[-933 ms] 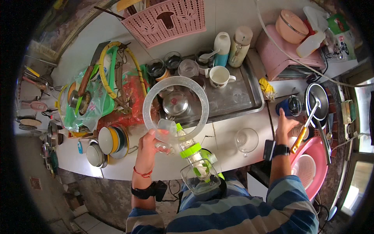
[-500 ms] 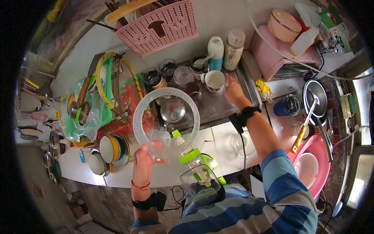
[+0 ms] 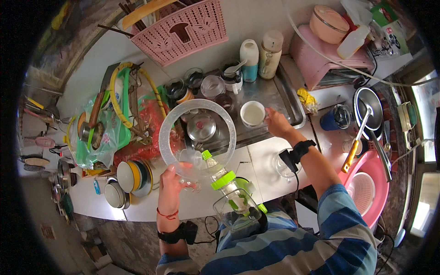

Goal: The person assembles a manual juicer by hand, washes various parts and a glass in a sink, and then organizes mugs and containers on a kitchen countertop.

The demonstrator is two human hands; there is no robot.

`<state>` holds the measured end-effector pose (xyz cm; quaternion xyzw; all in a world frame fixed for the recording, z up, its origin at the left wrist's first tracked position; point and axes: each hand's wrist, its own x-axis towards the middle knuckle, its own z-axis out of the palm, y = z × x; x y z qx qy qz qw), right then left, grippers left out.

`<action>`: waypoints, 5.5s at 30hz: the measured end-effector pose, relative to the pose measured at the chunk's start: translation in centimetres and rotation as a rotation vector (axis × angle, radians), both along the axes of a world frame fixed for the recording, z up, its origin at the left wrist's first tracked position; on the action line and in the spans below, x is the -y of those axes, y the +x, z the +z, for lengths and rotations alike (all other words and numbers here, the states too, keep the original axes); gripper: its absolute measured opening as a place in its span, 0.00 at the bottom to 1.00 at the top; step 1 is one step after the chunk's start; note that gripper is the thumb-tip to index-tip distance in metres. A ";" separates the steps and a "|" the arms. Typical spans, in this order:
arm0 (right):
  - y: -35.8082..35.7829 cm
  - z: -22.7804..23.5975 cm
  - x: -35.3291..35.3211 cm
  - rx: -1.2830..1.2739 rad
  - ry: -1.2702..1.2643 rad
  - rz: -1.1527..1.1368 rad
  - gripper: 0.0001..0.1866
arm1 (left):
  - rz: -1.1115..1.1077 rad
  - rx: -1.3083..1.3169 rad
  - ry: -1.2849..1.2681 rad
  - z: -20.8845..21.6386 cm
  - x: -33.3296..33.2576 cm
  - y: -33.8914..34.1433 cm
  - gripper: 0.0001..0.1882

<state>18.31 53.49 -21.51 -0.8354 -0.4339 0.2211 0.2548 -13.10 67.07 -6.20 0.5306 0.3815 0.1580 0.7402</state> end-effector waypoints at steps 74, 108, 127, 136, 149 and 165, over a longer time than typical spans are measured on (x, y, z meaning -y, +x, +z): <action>10.2 10.7 -4.7 0.076 0.838 -0.368 0.32 | 0.737 -0.330 0.011 -1.7 4.9 -11.7 0.22; 7.1 6.7 -13.8 0.634 0.618 -0.151 0.38 | 0.784 -0.344 0.011 -2.9 4.4 -13.0 0.23; 7.6 12.0 -14.2 0.452 0.531 -0.237 0.31 | 0.843 -0.343 -0.016 -3.2 5.1 -13.5 0.22; 3.2 18.1 -7.1 0.520 0.684 -0.112 0.33 | 0.739 -0.289 -0.002 -3.9 5.0 -13.9 0.22; 1.9 13.3 -2.2 0.229 0.489 -0.231 0.31 | 0.694 -0.314 0.006 -3.6 5.2 -13.9 0.22; 2.4 7.0 -4.7 0.352 0.456 -0.377 0.39 | 0.774 -0.257 0.020 -3.3 5.4 -13.6 0.22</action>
